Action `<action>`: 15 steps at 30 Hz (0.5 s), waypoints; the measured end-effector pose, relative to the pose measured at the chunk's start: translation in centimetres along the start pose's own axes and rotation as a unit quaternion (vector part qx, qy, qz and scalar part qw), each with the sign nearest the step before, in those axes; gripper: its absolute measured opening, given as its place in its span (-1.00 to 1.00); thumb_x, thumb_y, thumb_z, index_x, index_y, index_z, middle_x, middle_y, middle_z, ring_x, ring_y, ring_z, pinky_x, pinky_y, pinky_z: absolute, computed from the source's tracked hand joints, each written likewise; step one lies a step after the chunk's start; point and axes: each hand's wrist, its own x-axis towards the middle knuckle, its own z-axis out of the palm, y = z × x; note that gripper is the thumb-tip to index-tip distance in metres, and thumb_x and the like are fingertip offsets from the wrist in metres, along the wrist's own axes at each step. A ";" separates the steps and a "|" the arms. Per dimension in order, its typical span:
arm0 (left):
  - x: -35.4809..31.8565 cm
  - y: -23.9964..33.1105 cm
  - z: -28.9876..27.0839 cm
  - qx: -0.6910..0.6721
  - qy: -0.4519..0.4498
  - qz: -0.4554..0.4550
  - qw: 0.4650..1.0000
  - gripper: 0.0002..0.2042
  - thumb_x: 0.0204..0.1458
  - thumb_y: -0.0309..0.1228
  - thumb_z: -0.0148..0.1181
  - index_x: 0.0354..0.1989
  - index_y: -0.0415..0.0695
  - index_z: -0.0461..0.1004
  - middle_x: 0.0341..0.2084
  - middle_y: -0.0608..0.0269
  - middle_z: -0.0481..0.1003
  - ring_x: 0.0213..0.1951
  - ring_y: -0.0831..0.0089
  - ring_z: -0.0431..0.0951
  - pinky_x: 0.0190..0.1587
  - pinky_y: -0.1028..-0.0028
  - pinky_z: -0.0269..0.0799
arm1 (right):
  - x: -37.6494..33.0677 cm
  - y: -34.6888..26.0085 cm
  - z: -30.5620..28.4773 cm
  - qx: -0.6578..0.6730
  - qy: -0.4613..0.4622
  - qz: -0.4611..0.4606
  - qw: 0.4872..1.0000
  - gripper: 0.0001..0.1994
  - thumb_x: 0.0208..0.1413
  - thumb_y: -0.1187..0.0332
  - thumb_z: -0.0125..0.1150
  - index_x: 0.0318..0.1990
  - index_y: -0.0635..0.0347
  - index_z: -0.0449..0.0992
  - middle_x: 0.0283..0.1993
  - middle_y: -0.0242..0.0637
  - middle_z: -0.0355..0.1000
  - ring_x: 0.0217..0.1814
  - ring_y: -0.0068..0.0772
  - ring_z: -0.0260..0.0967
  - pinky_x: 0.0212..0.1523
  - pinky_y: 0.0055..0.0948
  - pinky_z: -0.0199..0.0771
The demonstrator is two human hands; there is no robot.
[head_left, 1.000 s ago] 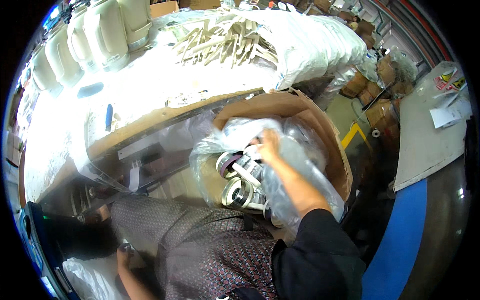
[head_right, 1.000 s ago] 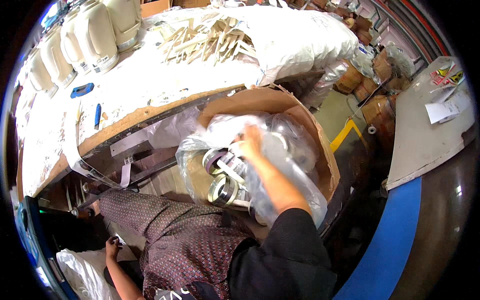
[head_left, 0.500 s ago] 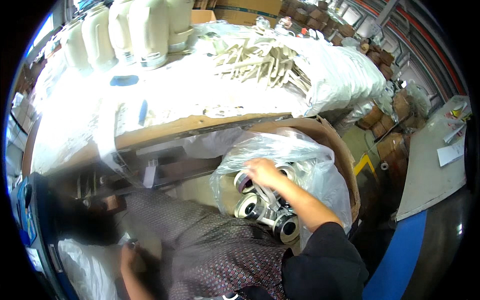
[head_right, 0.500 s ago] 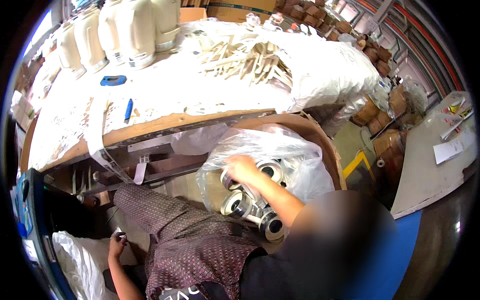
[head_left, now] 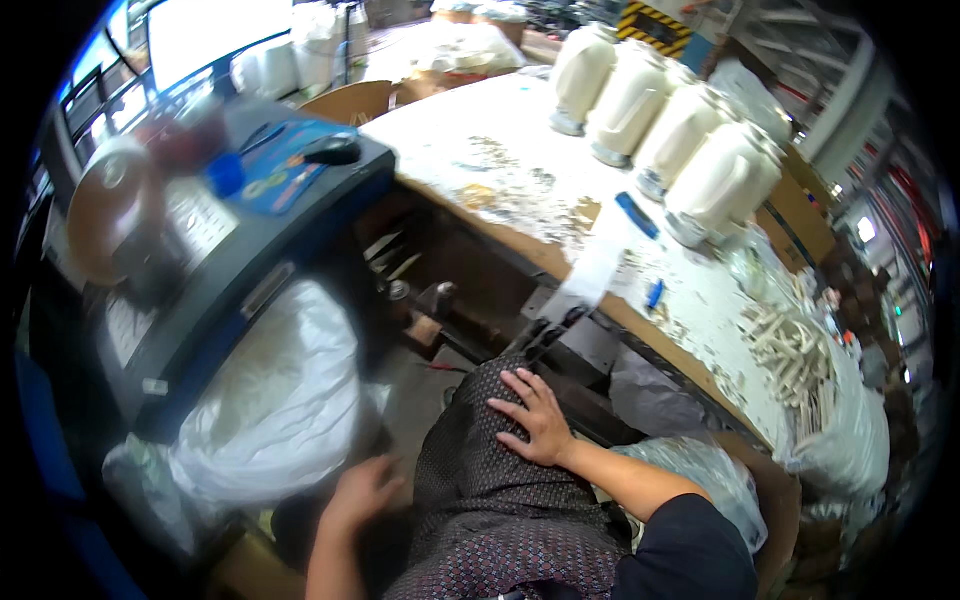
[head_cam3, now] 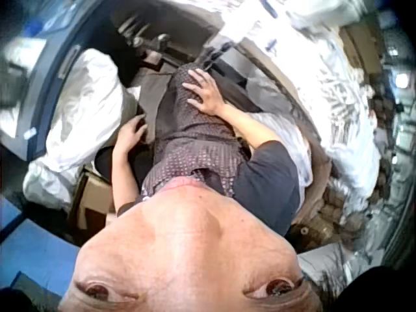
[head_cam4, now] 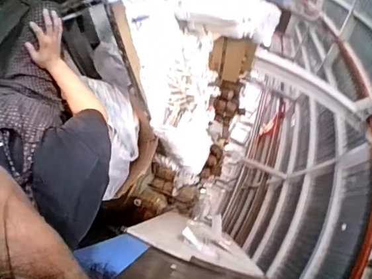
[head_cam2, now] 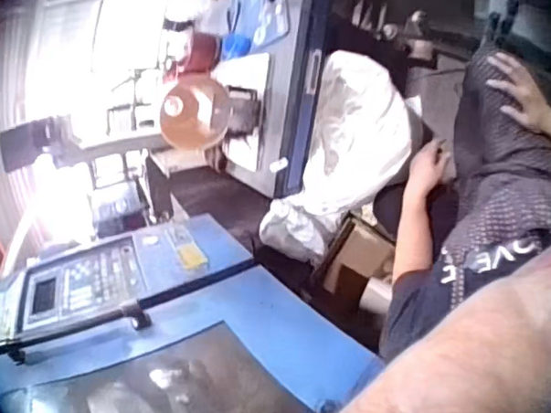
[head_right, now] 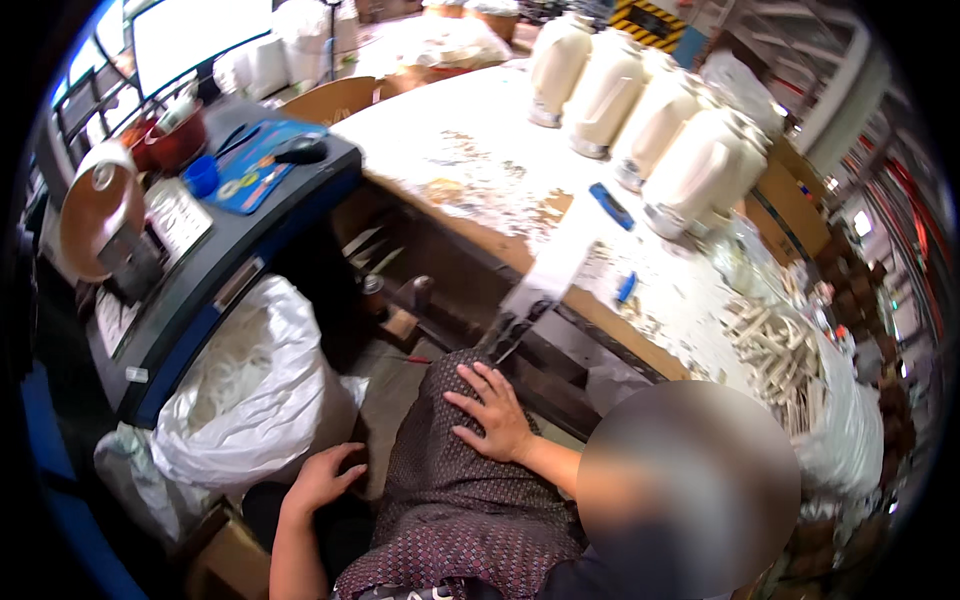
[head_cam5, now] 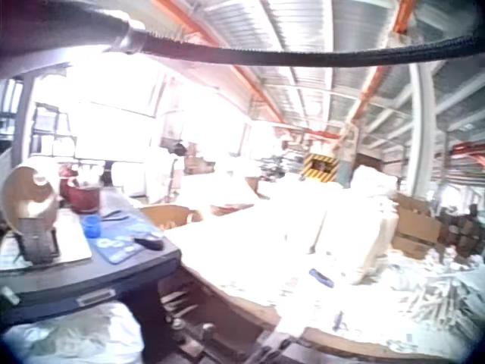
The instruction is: The person assembles white electric kettles by attaching handles and applying labels to the base. They retrieve handles from a plastic bag, attach them to the kettle body, and then apply a sticker label to the bottom of the unit. The person also uses a tape dispenser to apply tape to the kettle base.
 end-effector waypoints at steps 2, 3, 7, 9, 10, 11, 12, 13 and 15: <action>-1.7 -1.6 -0.6 -0.003 0.040 -0.044 0.998 -0.59 0.08 -0.20 0.19 0.07 -0.13 0.44 -0.03 -0.03 0.50 0.02 -0.01 0.48 0.06 0.23 0.38 | 3.1 -1.4 1.3 0.011 0.000 -0.026 1.000 -0.49 -0.08 0.17 0.34 0.10 -0.03 0.47 0.41 -0.14 0.08 0.47 0.03 -0.11 0.40 0.08 -0.10; -2.7 -2.5 -0.7 -0.016 0.045 -0.083 0.995 -0.58 0.09 -0.19 0.18 0.09 -0.12 0.43 -0.01 -0.05 0.49 0.05 -0.02 0.46 0.09 0.23 0.36 | 4.4 -2.3 2.1 0.011 -0.007 -0.041 0.999 -0.50 -0.09 0.18 0.34 0.08 -0.02 0.48 0.41 -0.14 0.08 0.47 0.03 -0.10 0.39 0.08 -0.10; -5.6 -3.5 1.1 -0.025 0.037 -0.190 0.981 -0.50 0.13 -0.09 0.12 0.21 -0.04 0.34 0.04 -0.03 0.47 0.07 0.00 0.46 0.11 0.20 0.35 | 6.3 -6.2 4.4 0.032 -0.055 -0.098 0.993 -0.56 -0.18 0.27 0.38 -0.03 0.01 0.55 0.38 -0.12 0.15 0.46 0.05 -0.06 0.38 0.07 -0.10; -6.1 -1.1 0.5 -0.040 0.050 -0.161 0.985 -0.51 0.13 -0.10 0.10 0.20 -0.02 0.33 -0.03 -0.02 0.50 0.00 0.00 0.50 0.03 0.14 0.40 | 6.0 -8.5 3.9 0.027 -0.074 -0.126 0.989 -0.60 -0.16 0.31 0.33 -0.07 0.04 0.56 0.35 -0.09 0.18 0.45 0.09 -0.04 0.40 0.04 -0.14; -5.7 -0.3 0.5 -0.014 0.024 -0.172 0.985 -0.53 0.12 -0.09 0.10 0.17 -0.02 0.35 -0.07 -0.03 0.51 -0.01 0.01 0.50 0.01 0.14 0.41 | 5.4 -9.1 3.6 0.024 -0.069 -0.140 0.987 -0.63 -0.15 0.33 0.31 -0.08 0.06 0.56 0.35 -0.06 0.19 0.44 0.10 -0.02 0.41 0.04 -0.15; -5.2 0.0 1.0 0.007 0.041 -0.138 0.990 -0.54 0.11 -0.09 0.12 0.14 -0.02 0.38 -0.13 -0.02 0.53 -0.04 0.03 0.52 -0.04 0.14 0.44 | 4.8 -9.6 3.4 0.005 -0.048 -0.157 0.986 -0.64 -0.13 0.33 0.30 -0.09 0.09 0.56 0.34 -0.05 0.20 0.43 0.13 -0.01 0.40 0.04 -0.12; -5.3 0.3 1.2 0.015 0.077 -0.120 0.990 -0.58 0.08 -0.13 0.16 0.07 -0.04 0.43 -0.19 0.01 0.55 -0.08 0.02 0.53 -0.10 0.14 0.46 | 4.8 -9.7 3.8 -0.009 -0.026 -0.185 0.982 -0.67 -0.09 0.33 0.29 -0.09 0.12 0.56 0.35 -0.04 0.19 0.42 0.15 0.00 0.39 0.03 -0.08; -5.7 0.0 1.5 0.031 0.127 -0.068 0.989 -0.63 0.03 -0.17 0.20 -0.01 -0.04 0.48 -0.25 0.03 0.55 -0.14 0.02 0.54 -0.16 0.12 0.46 | 4.3 -10.1 4.4 -0.021 -0.013 -0.196 0.980 -0.69 -0.03 0.32 0.27 -0.09 0.14 0.55 0.35 -0.04 0.19 0.42 0.16 0.01 0.38 0.02 -0.04; -6.2 1.3 1.5 0.060 0.218 0.029 0.974 -0.69 -0.02 -0.20 0.24 -0.12 -0.05 0.51 -0.33 0.10 0.54 -0.21 0.06 0.55 -0.21 0.13 0.45 | 4.7 -8.8 4.9 -0.033 -0.006 -0.216 0.976 -0.72 0.05 0.30 0.23 -0.07 0.14 0.55 0.37 -0.07 0.18 0.43 0.12 -0.02 0.39 0.01 -0.05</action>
